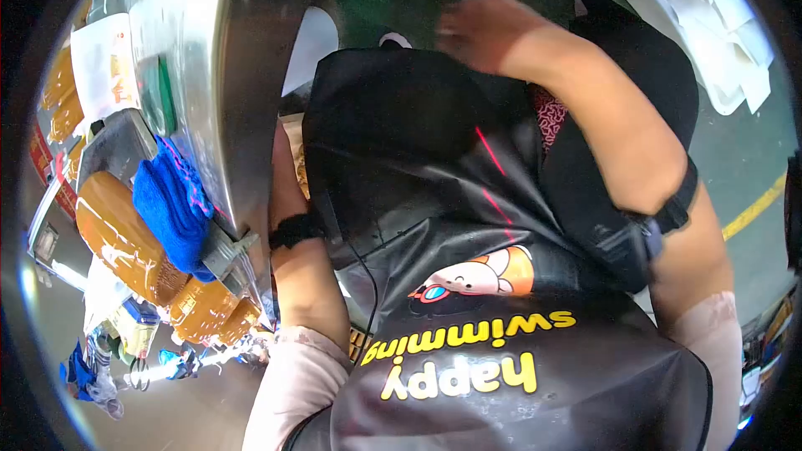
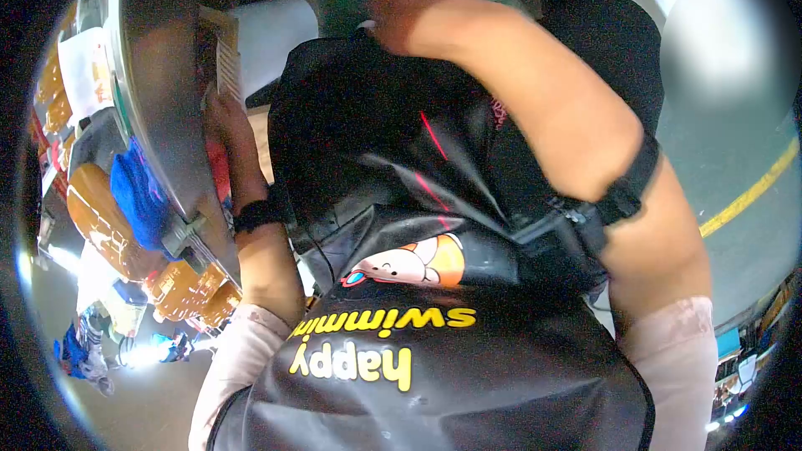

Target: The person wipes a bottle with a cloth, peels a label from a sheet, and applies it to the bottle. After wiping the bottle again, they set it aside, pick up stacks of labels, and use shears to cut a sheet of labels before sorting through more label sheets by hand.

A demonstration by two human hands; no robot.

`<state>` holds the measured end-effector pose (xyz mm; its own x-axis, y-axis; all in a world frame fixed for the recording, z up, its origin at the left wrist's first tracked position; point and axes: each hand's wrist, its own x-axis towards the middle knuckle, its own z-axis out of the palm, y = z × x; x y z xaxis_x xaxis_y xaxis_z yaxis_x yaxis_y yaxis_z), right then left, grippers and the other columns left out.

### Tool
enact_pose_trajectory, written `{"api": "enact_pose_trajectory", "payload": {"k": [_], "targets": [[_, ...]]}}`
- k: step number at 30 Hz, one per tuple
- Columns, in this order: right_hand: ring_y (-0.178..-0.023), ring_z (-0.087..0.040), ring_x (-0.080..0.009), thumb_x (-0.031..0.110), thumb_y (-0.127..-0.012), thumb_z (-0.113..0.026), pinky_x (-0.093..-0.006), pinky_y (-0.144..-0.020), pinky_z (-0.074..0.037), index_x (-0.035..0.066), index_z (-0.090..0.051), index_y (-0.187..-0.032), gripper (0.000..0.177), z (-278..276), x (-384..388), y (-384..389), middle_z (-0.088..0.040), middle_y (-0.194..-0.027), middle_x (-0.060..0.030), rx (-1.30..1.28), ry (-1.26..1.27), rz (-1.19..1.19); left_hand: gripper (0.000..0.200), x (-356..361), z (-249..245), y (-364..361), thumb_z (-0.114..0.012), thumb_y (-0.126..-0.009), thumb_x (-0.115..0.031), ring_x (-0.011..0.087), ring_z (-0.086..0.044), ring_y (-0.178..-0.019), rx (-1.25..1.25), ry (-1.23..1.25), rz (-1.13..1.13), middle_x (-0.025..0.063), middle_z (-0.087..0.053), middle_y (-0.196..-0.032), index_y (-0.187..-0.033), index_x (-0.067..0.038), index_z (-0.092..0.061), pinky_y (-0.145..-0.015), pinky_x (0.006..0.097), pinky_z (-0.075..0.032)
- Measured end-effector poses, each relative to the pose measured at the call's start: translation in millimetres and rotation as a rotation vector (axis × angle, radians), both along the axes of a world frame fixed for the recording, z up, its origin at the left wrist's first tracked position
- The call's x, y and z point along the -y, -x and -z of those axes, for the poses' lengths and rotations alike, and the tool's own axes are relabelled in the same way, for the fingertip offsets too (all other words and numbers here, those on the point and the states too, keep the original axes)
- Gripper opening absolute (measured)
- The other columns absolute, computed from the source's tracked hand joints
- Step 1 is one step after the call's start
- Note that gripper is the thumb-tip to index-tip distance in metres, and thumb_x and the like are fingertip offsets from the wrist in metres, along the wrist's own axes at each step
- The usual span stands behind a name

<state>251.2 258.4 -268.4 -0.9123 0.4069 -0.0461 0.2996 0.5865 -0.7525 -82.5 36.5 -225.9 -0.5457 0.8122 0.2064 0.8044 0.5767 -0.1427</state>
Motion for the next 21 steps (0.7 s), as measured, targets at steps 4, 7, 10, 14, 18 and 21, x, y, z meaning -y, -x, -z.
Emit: {"api": "enact_pose_trajectory", "payload": {"k": [4,7,10,14,18,21], "targets": [[-0.099,-0.062,-0.0314,0.028,-0.089,-0.056,-0.0399,-0.081,-0.052,0.003,-0.061,-0.109,0.032,4,19,98,-0.063,-0.11,-0.013,-0.093,-0.294,-0.324,0.038,5,-16,-39,-0.048,-0.095,-0.03,0.0428,-0.06,-0.098,0.052,-0.055,0.066,0.0272,-0.062,-0.104,-0.113,0.002,-0.058,-0.087,0.0468,-0.045],[-0.107,-0.059,-0.0285,0.035,-0.087,-0.064,-0.0387,-0.087,-0.051,0.0,-0.052,-0.126,0.054,-21,40,106,-0.057,-0.124,-0.0144,0.035,1.008,-0.03,0.038,-13,-51,-101,-0.049,-0.095,-0.029,0.0414,-0.059,-0.101,0.279,-0.028,-0.004,0.0252,-0.063,-0.107,-0.114,0.001,-0.059,-0.089,0.0456,-0.045],[-0.109,-0.058,-0.0278,0.037,-0.085,-0.067,-0.0376,-0.086,-0.052,-0.003,-0.04,-0.136,0.071,-11,64,115,-0.055,-0.125,-0.0192,-0.032,1.245,-0.043,0.036,-14,-62,-121,-0.052,-0.093,-0.028,0.0389,-0.06,-0.101,0.319,0.051,-0.031,0.0211,-0.063,-0.108,-0.114,0.0,-0.06,-0.088,0.0429,-0.046],[-0.101,-0.062,-0.0267,0.025,-0.088,-0.064,-0.0345,-0.075,-0.056,-0.004,-0.043,-0.13,0.055,-7,80,125,-0.06,-0.116,-0.0177,-0.186,1.425,0.037,0.032,-7,-60,-129,-0.053,-0.093,-0.026,0.0366,-0.061,-0.098,0.314,-0.027,-0.007,0.021,-0.064,-0.106,-0.111,-0.001,-0.06,-0.085,0.041,-0.047],[-0.086,-0.067,-0.0235,0.016,-0.087,-0.061,-0.0311,-0.063,-0.058,-0.004,-0.049,-0.117,0.037,-21,78,127,-0.063,-0.106,-0.0175,-0.194,1.423,0.044,0.031,-12,-66,-139,-0.05,-0.095,-0.025,0.0361,-0.062,-0.096,0.405,-0.044,-0.191,0.0219,-0.064,-0.104,-0.112,0.0,-0.06,-0.083,0.041,-0.047],[-0.075,-0.069,-0.0237,0.008,-0.085,-0.058,-0.0311,-0.057,-0.058,-0.004,-0.051,-0.113,0.031,-17,73,135,-0.064,-0.101,-0.0187,-0.154,1.199,0.08,0.032,-12,-75,-146,-0.047,-0.097,-0.023,0.0367,-0.062,-0.096,0.351,0.004,-0.102,0.0225,-0.063,-0.105,-0.116,-0.001,-0.059,-0.081,0.0405,-0.048]]}}
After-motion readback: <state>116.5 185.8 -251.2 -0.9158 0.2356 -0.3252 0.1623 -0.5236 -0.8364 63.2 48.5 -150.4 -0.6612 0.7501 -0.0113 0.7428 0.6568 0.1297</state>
